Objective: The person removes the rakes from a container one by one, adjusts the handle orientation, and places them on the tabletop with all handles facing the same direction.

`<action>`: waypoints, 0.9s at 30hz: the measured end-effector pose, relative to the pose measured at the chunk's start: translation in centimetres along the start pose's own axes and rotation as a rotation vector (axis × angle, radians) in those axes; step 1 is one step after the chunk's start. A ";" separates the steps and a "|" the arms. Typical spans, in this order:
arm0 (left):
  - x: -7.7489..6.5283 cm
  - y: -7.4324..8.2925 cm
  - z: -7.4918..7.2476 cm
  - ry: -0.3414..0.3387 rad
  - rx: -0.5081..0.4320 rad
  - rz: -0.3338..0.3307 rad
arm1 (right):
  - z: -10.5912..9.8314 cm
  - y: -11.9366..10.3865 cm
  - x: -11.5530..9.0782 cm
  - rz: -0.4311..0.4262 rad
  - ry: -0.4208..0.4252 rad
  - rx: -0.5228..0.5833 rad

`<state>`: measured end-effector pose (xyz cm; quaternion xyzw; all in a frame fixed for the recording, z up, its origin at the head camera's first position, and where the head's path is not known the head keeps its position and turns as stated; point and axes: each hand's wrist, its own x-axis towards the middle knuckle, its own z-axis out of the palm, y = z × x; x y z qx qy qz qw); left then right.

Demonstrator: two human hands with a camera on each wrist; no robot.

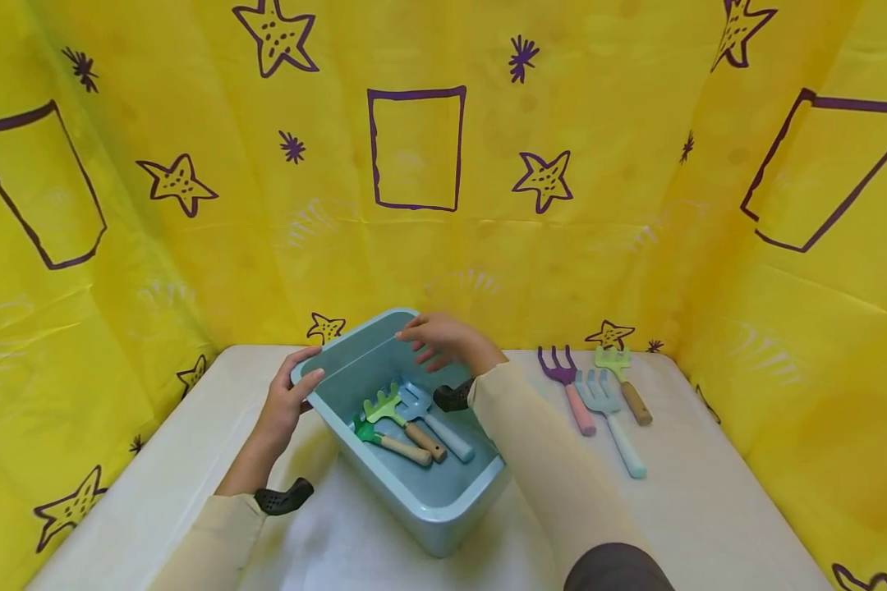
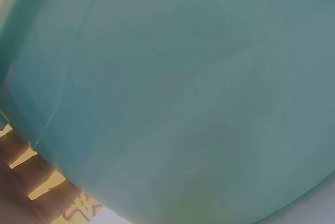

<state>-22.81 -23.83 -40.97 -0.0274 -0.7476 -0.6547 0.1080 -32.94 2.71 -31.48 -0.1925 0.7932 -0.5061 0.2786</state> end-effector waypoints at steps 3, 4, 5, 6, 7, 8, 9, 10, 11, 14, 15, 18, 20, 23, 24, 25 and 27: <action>0.0 0.1 0.1 0.004 0.002 0.003 | 0.5 0.7 0.3 0.037 -0.020 -0.014; 0.0 0.2 0.1 0.008 0.002 0.005 | 0.6 0.9 0.4 0.048 -0.028 -0.016; 0.0 0.2 0.1 0.010 0.005 0.009 | 0.6 1.1 0.4 0.063 -0.036 -0.015; 0.0 0.2 0.2 0.010 0.005 0.012 | 0.7 1.4 0.5 0.077 -0.044 -0.011; 0.0 0.0 0.3 0.013 0.007 0.019 | 0.7 1.6 0.5 0.090 -0.054 -0.011; 0.1 -0.1 0.3 0.014 0.009 0.022 | 0.8 1.9 0.5 0.103 -0.064 -0.009; 0.1 -0.1 0.4 0.014 0.008 0.024 | 0.8 2.1 0.5 0.119 -0.071 -0.010; 0.1 -0.1 0.5 0.013 0.006 0.026 | 0.8 2.4 0.6 0.136 -0.077 -0.012; 0.1 -0.1 0.5 0.010 0.006 0.028 | 0.7 2.6 0.6 0.153 -0.082 -0.017; 0.1 -0.2 0.5 0.014 0.005 0.024 | 0.9 3.1 0.7 0.195 -0.094 -0.043; 0.1 -0.2 0.5 0.017 0.006 0.019 | 1.0 3.3 0.8 0.209 -0.100 -0.053; 0.1 -0.2 0.4 0.024 0.007 0.009 | 1.5 3.6 1.1 0.257 -0.122 -0.069; 0.1 -0.2 0.3 0.025 0.007 0.005 | 1.8 3.8 1.2 0.290 -0.137 -0.072; 0.0 -0.2 0.1 0.021 0.004 0.005 | 2.3 4.0 1.3 0.332 -0.156 -0.091; 0.0 -0.2 0.1 0.023 0.005 0.005 | 2.4 4.0 1.2 0.340 -0.162 -0.107; 0.0 -0.2 0.1 0.024 0.007 0.004 | 2.5 4.1 1.2 0.346 -0.169 -0.127; -0.1 -0.1 0.1 0.028 0.011 0.002 | 2.8 4.1 1.2 0.361 -0.178 -0.163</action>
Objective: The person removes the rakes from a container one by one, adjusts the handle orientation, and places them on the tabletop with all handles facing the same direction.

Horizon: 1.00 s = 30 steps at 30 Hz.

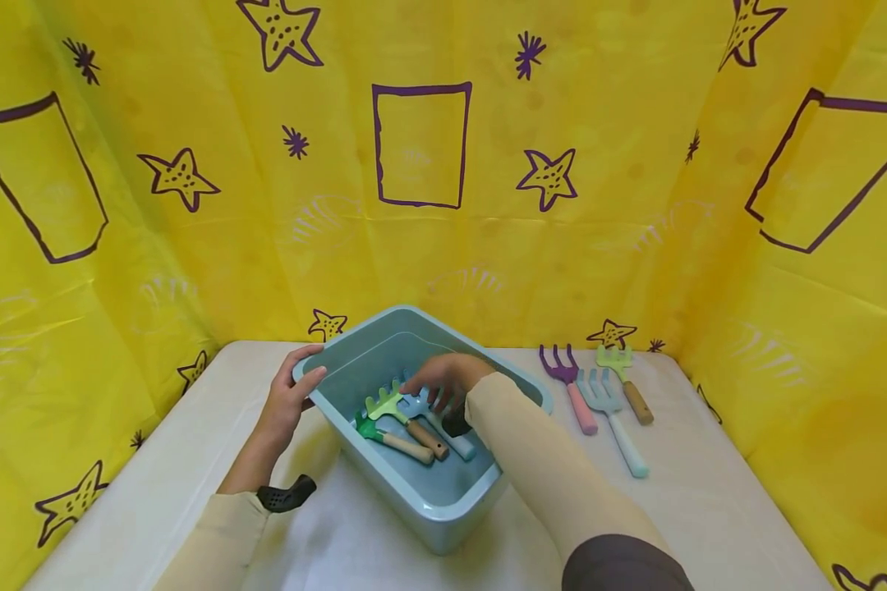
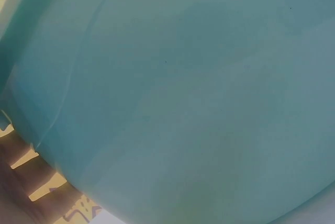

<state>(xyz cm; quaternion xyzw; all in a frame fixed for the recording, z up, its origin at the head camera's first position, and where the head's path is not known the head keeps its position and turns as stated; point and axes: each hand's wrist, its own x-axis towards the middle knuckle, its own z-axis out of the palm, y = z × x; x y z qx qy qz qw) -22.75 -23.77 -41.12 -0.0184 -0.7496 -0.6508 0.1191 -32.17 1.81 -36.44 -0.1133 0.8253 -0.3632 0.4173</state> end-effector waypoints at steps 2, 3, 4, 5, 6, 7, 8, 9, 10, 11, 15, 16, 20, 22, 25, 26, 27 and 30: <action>0.0 0.1 0.0 0.000 0.001 0.001 | 0.2 0.1 0.0 0.016 -0.002 -0.021; 0.0 0.1 0.0 0.002 0.003 0.001 | 0.2 0.1 0.0 0.023 -0.005 -0.041; 0.0 0.1 0.0 0.001 0.003 0.002 | 0.3 0.2 0.1 0.032 -0.008 -0.056; -0.1 0.1 0.0 0.000 0.004 0.004 | 0.3 0.2 0.1 0.040 -0.008 -0.072; -0.1 0.1 0.0 -0.003 -0.005 0.012 | 0.4 0.3 0.2 0.050 -0.010 -0.084; -0.1 0.0 0.0 -0.005 -0.013 0.020 | 0.5 0.3 0.3 0.061 -0.015 -0.096; -0.1 0.0 0.0 -0.005 -0.021 0.029 | 0.6 0.4 0.4 0.071 -0.021 -0.116; -0.1 0.0 0.0 -0.006 -0.029 0.036 | 0.6 0.4 0.5 0.081 -0.029 -0.134; -0.1 0.0 0.0 -0.006 -0.036 0.044 | 0.7 0.5 0.6 0.097 -0.036 -0.142; -0.1 0.0 0.0 -0.007 -0.044 0.050 | 0.8 0.6 0.7 0.111 -0.043 -0.152; -0.1 0.1 0.1 -0.010 -0.050 0.054 | 1.2 0.7 0.8 0.150 -0.087 -0.220; -0.1 0.1 0.1 -0.009 -0.047 0.052 | 1.3 0.6 0.7 0.152 -0.097 -0.241; -0.1 0.1 0.1 -0.010 -0.045 0.044 | 1.5 0.6 0.5 0.127 -0.129 -0.322; -0.1 0.0 0.0 -0.014 -0.046 0.044 | 1.6 0.5 0.5 0.119 -0.131 -0.335; 0.0 -0.1 0.0 -0.017 -0.049 0.047 | 1.5 0.4 0.6 0.127 -0.104 -0.269; 0.0 -0.1 0.0 -0.016 -0.048 0.047 | 1.5 0.4 0.7 0.124 -0.090 -0.238; 0.0 -0.1 -0.1 -0.014 -0.046 0.047 | 1.5 0.4 0.7 0.119 -0.076 -0.205; 0.0 -0.1 -0.1 -0.014 -0.043 0.049 | 1.4 0.4 0.9 0.095 -0.057 -0.096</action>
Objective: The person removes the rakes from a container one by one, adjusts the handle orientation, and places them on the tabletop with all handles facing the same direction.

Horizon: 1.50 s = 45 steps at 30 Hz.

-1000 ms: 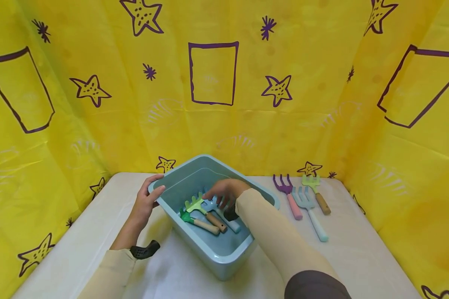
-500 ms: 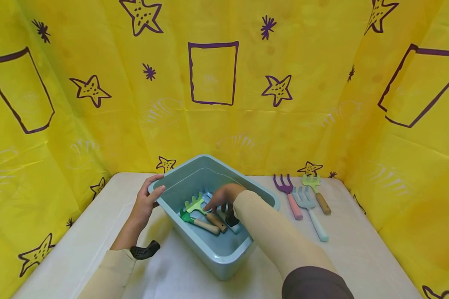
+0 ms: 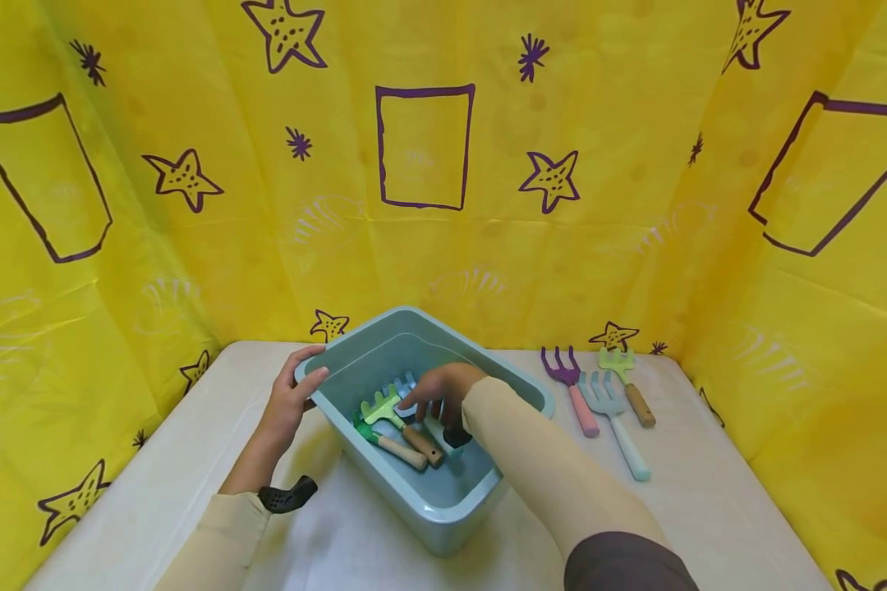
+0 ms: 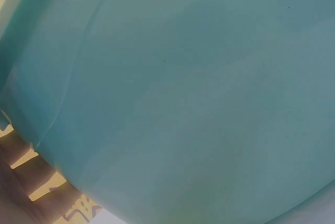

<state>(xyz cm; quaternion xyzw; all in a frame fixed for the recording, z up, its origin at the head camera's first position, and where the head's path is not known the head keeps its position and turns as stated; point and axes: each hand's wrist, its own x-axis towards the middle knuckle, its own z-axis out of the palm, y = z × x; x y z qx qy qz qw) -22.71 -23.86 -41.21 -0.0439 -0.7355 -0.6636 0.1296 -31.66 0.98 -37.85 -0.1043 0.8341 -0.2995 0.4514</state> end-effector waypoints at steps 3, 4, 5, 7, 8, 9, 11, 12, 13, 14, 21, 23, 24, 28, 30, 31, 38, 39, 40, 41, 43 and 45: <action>0.0 0.1 0.0 -0.001 0.000 0.000 | -0.1 0.1 0.1 -0.025 -0.008 0.066; -0.1 0.1 0.0 -0.002 -0.001 0.000 | -0.1 0.1 0.0 -0.032 -0.012 0.081; -0.1 0.1 0.1 -0.001 -0.003 -0.002 | -0.1 0.1 0.0 -0.036 -0.015 0.084; -0.1 0.1 0.1 0.000 -0.004 -0.004 | -0.1 0.0 -0.2 -0.052 -0.020 0.079; -0.1 0.2 0.1 0.000 -0.004 -0.005 | -0.2 0.0 -0.3 -0.060 -0.018 0.071; -0.1 0.2 0.1 0.002 -0.006 -0.006 | -0.2 -0.1 -0.3 -0.074 -0.020 0.082; -0.1 0.2 0.1 0.002 -0.008 -0.009 | -0.3 -0.1 -0.4 -0.104 -0.022 0.107; -0.1 0.2 0.1 0.002 -0.007 -0.010 | -0.3 -0.1 -0.3 -0.116 -0.019 0.124; -0.1 0.2 0.1 0.002 -0.008 -0.012 | -0.4 0.0 -0.3 -0.127 -0.011 0.138; -0.1 0.2 0.1 0.002 -0.006 -0.014 | -0.5 0.0 -0.3 -0.138 0.003 0.147; -0.1 0.0 0.2 0.000 -0.006 -0.007 | -0.9 0.3 -0.6 -0.186 0.083 0.068; -0.1 -0.1 0.2 -0.005 -0.002 -0.011 | -1.0 0.3 -0.8 -0.190 0.077 0.069; -0.1 -0.1 0.2 -0.008 0.002 -0.013 | -1.1 0.3 -0.9 -0.196 0.072 0.068; 0.0 0.0 0.1 -0.001 0.004 -0.019 | -1.6 0.1 -1.2 -0.219 0.048 0.060; 0.0 0.0 0.1 0.004 0.004 -0.016 | -1.9 -0.1 -1.3 -0.236 0.038 0.057; 0.0 0.1 0.0 0.011 0.003 -0.015 | -2.1 -0.3 -1.5 -0.241 0.034 0.058; 0.0 0.2 0.0 0.007 0.008 -0.016 | -2.8 -0.6 -2.5 -0.294 0.054 0.027; 0.0 0.2 0.1 0.004 0.007 -0.018 | -2.8 -0.6 -2.7 -0.300 0.059 0.022; 0.0 0.2 0.1 0.001 0.005 -0.020 | -2.8 -0.6 -2.8 -0.304 0.063 0.022; 0.0 0.2 0.1 0.000 0.005 -0.021 | -2.9 -0.6 -3.0 -0.309 0.068 0.026; 0.0 0.1 0.1 0.000 0.005 -0.024 | -2.9 -0.6 -3.4 -0.331 0.087 0.020; -0.1 0.1 0.0 -0.001 0.009 -0.027 | -3.0 -0.7 -3.8 -0.351 0.108 0.029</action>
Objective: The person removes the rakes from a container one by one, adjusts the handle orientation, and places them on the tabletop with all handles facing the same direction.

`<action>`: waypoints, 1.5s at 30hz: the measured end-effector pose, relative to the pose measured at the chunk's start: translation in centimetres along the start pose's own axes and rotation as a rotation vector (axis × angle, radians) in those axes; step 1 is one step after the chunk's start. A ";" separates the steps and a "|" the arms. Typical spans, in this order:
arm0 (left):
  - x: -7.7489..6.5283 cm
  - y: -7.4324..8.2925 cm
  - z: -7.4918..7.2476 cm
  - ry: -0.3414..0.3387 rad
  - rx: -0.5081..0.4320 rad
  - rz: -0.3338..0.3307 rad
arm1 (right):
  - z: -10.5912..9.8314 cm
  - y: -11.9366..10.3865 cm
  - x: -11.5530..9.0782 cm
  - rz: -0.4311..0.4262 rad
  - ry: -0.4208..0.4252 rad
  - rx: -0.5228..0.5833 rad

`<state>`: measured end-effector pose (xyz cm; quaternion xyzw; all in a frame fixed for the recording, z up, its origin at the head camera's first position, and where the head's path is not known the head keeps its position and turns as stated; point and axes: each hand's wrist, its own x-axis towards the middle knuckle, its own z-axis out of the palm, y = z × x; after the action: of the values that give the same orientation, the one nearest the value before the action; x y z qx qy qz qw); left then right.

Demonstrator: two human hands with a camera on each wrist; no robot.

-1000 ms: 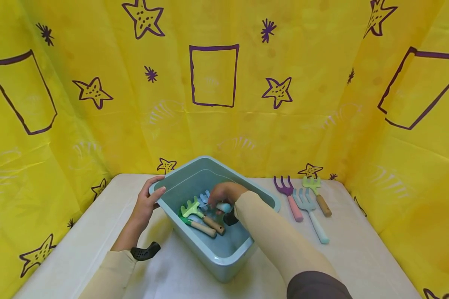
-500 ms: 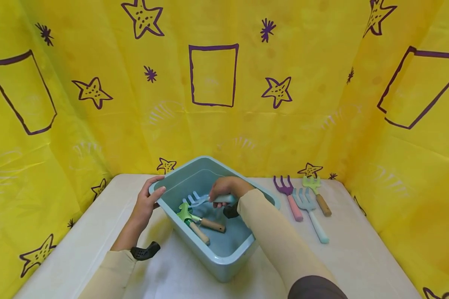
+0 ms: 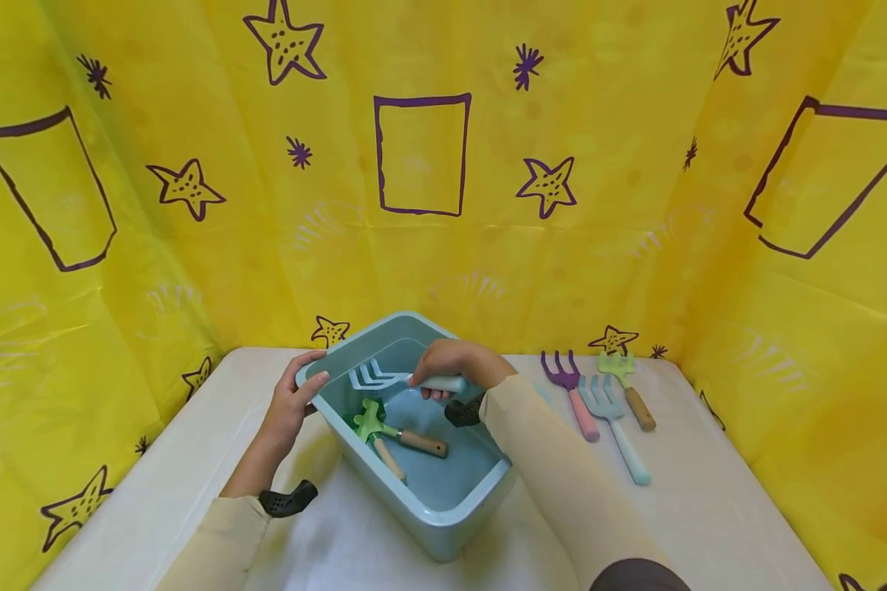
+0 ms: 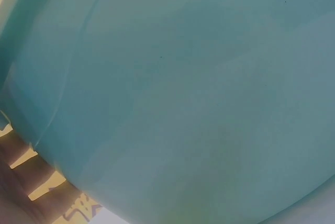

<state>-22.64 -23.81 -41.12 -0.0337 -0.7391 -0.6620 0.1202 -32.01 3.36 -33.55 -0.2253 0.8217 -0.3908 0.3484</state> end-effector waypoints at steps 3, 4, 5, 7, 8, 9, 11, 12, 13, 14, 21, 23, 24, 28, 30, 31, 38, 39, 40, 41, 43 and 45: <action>0.0 -0.1 0.0 -0.003 0.007 -0.003 | -0.3 -0.2 -0.7 -0.025 0.057 0.006; 0.0 -0.1 -0.1 -0.005 0.006 -0.002 | -0.4 -0.3 -0.9 -0.031 0.079 0.015; 0.0 -0.1 -0.1 -0.004 0.007 -0.002 | -0.5 -0.3 -1.2 -0.037 0.098 0.021; 0.0 -0.2 -0.1 -0.002 0.003 0.002 | -0.7 -0.4 -1.6 -0.054 0.140 0.032; 0.0 -0.2 -0.1 -0.002 0.002 0.003 | -0.8 -0.4 -1.8 -0.064 0.159 0.034; 0.0 -0.2 -0.1 0.000 0.002 0.004 | -0.9 -0.4 -2.0 -0.072 0.178 0.039; 0.0 -0.2 -0.1 0.002 0.004 0.005 | -1.0 -0.4 -2.4 -0.087 0.208 0.045; 0.0 -0.2 -0.1 0.003 0.004 0.006 | -1.1 -0.4 -2.7 -0.091 0.224 0.048; 0.0 -0.2 -0.1 0.004 0.003 0.007 | -1.1 -0.5 -2.9 -0.096 0.239 0.054; 0.0 -0.2 -0.1 0.005 0.004 0.007 | -1.2 -0.5 -3.3 -0.101 0.250 0.061; -0.2 -0.1 -0.2 0.012 -0.003 0.011 | -1.8 -0.1 -5.5 -0.172 0.318 0.112; -0.2 -0.1 -0.2 0.012 -0.002 0.010 | -2.0 0.2 -6.1 -0.186 0.342 0.108; -0.1 -0.2 -0.2 0.009 -0.003 0.010 | -2.2 0.4 -6.4 -0.191 0.357 0.100; -0.1 -0.3 -0.2 0.006 -0.003 0.015 | -2.7 1.1 -7.5 -0.193 0.441 0.066; -0.1 -0.2 -0.1 0.006 -0.008 0.019 | -3.0 1.6 -8.0 -0.195 0.494 0.059; -0.2 -0.2 -0.1 0.009 -0.010 0.022 | -3.1 1.8 -8.3 -0.199 0.519 0.058; -0.2 0.0 0.0 0.010 -0.014 0.027 | -4.2 4.1 -10.1 -0.186 0.632 0.034; -0.2 0.0 0.0 0.008 -0.012 0.025 | -4.4 4.4 -10.4 -0.171 0.641 0.034; -0.2 0.0 0.1 0.008 -0.011 0.023 | -4.6 4.7 -10.7 -0.154 0.649 0.032; -0.2 -0.1 0.1 0.007 -0.009 0.021 | -4.7 5.1 -11.0 -0.138 0.659 0.031; -0.2 -0.1 0.1 0.008 -0.005 0.018 | -4.9 5.9 -11.6 -0.111 0.676 0.031; -0.2 -0.1 0.2 0.009 -0.002 0.018 | -5.1 6.8 -12.1 -0.087 0.697 0.031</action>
<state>-22.54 -23.62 -41.26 -0.0375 -0.7377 -0.6616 0.1293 -28.56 17.60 -31.91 -0.1078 0.8748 -0.4711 0.0332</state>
